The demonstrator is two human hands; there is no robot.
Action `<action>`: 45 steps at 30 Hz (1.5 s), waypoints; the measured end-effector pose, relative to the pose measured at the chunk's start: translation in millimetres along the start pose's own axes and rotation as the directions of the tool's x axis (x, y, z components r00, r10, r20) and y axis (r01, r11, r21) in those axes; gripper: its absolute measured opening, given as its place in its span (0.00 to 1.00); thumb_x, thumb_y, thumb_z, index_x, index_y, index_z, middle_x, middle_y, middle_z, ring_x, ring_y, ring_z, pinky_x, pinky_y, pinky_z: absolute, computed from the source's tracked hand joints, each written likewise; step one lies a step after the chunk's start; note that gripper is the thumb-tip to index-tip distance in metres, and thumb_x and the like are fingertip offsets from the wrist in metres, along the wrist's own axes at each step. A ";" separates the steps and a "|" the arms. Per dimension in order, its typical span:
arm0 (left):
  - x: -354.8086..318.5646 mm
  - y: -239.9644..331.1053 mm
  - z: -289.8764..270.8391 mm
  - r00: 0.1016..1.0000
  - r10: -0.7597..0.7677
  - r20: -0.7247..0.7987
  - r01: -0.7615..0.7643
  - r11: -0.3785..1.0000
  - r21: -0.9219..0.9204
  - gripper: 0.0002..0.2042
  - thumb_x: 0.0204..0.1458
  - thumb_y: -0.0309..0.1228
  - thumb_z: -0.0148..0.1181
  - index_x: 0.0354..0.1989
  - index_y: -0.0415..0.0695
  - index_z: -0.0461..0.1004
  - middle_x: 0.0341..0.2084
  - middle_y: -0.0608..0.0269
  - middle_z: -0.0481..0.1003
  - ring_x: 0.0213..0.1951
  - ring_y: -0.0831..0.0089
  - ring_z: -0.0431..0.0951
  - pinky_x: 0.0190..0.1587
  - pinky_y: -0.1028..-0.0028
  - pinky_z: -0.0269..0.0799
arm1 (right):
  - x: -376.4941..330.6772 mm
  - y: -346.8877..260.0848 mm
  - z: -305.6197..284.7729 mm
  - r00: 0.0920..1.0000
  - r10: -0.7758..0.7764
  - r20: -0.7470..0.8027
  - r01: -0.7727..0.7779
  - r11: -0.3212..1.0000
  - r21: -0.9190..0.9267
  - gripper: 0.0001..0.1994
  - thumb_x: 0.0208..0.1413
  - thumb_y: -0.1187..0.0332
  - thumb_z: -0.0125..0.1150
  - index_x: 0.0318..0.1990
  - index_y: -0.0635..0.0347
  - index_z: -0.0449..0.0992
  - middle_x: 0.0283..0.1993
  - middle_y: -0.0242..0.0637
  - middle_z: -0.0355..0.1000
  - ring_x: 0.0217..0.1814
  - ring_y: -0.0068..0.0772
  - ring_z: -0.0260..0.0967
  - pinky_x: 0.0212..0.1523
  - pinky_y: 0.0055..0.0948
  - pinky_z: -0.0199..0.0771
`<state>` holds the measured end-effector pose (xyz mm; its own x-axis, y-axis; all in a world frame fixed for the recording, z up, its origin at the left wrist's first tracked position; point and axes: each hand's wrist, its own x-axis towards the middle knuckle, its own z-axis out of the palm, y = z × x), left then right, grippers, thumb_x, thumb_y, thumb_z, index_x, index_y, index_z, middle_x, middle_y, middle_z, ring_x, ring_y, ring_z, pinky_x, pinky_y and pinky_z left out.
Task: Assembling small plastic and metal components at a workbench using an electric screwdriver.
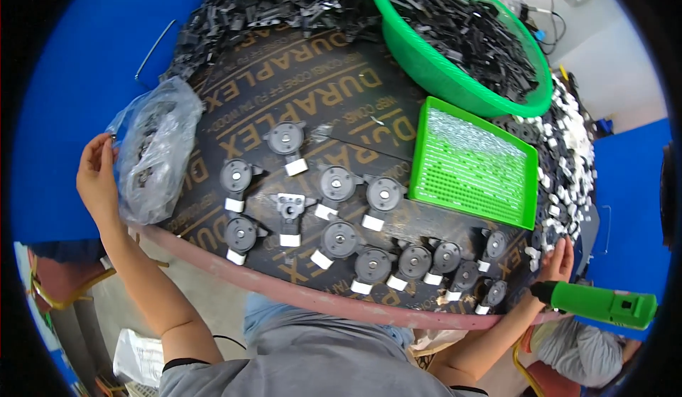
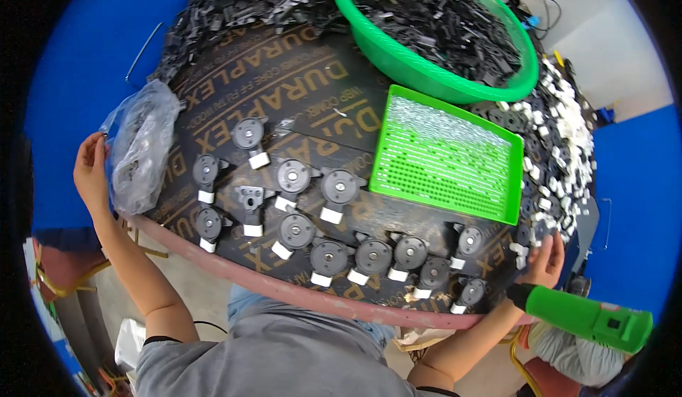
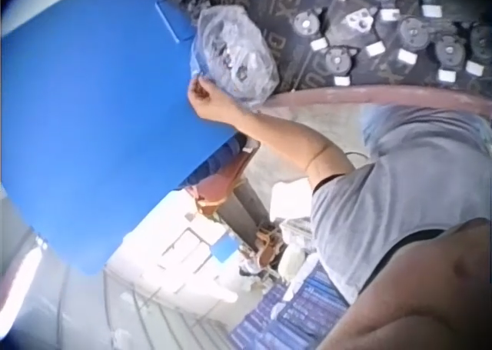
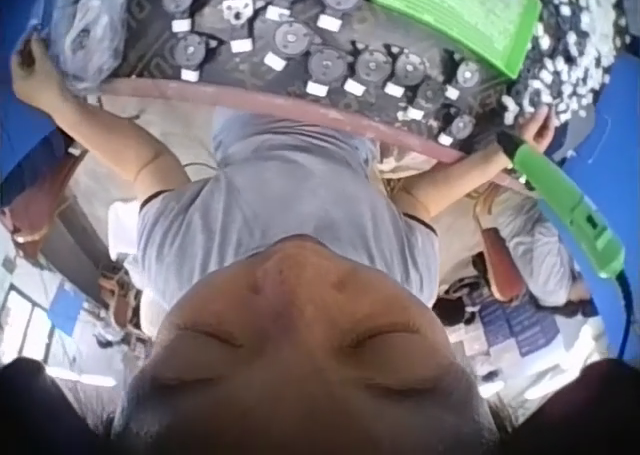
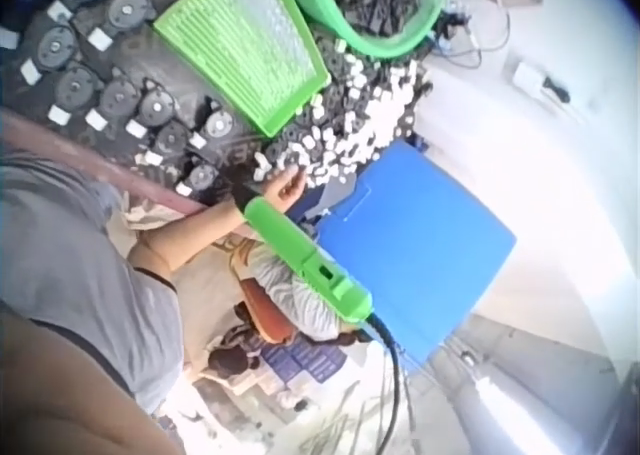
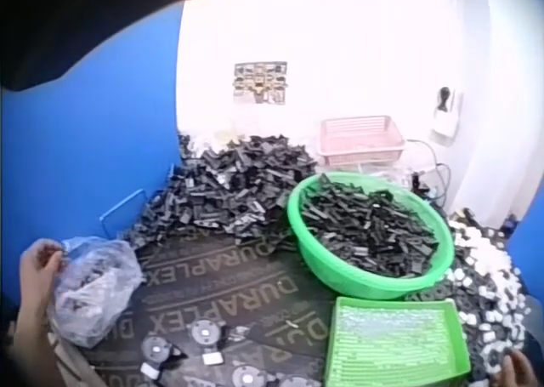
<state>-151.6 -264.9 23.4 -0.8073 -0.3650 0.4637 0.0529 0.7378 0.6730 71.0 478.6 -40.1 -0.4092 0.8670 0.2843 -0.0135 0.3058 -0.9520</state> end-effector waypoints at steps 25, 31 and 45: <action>-145.9 161.8 80.2 0.594 0.720 0.360 -0.733 0.668 -0.128 0.10 0.34 0.26 0.67 0.29 0.45 0.78 0.30 0.69 0.76 0.36 0.68 0.75 0.37 0.68 0.69 | -22.0 -22.4 12.4 0.993 -0.102 0.066 0.097 0.992 0.078 0.17 0.61 0.71 0.60 0.56 0.65 0.70 0.27 0.25 0.66 0.25 0.12 0.58 0.25 0.13 0.55; -145.1 163.5 74.2 0.615 0.666 0.422 -0.698 0.709 -0.099 0.09 0.34 0.27 0.69 0.28 0.47 0.80 0.30 0.70 0.77 0.38 0.66 0.74 0.41 0.66 0.67 | -19.9 -25.6 7.9 0.992 -0.122 -0.041 0.127 0.979 0.161 0.18 0.60 0.72 0.60 0.56 0.68 0.70 0.32 0.29 0.69 0.27 0.15 0.61 0.26 0.13 0.59; -153.6 161.0 74.5 0.737 0.521 0.430 -0.533 0.840 -0.104 0.08 0.38 0.27 0.70 0.29 0.46 0.80 0.33 0.68 0.76 0.42 0.64 0.73 0.46 0.65 0.65 | -37.4 -100.5 -29.9 0.488 -0.491 -0.722 0.507 0.832 -0.223 0.18 0.57 0.67 0.63 0.49 0.72 0.72 0.35 0.39 0.71 0.32 0.26 0.66 0.30 0.23 0.67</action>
<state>-62.8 -47.7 17.6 -0.8202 0.3594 0.4451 0.5360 0.7547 0.3782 114.9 427.2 48.3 0.4659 0.5568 0.6877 -0.0152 0.7821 -0.6230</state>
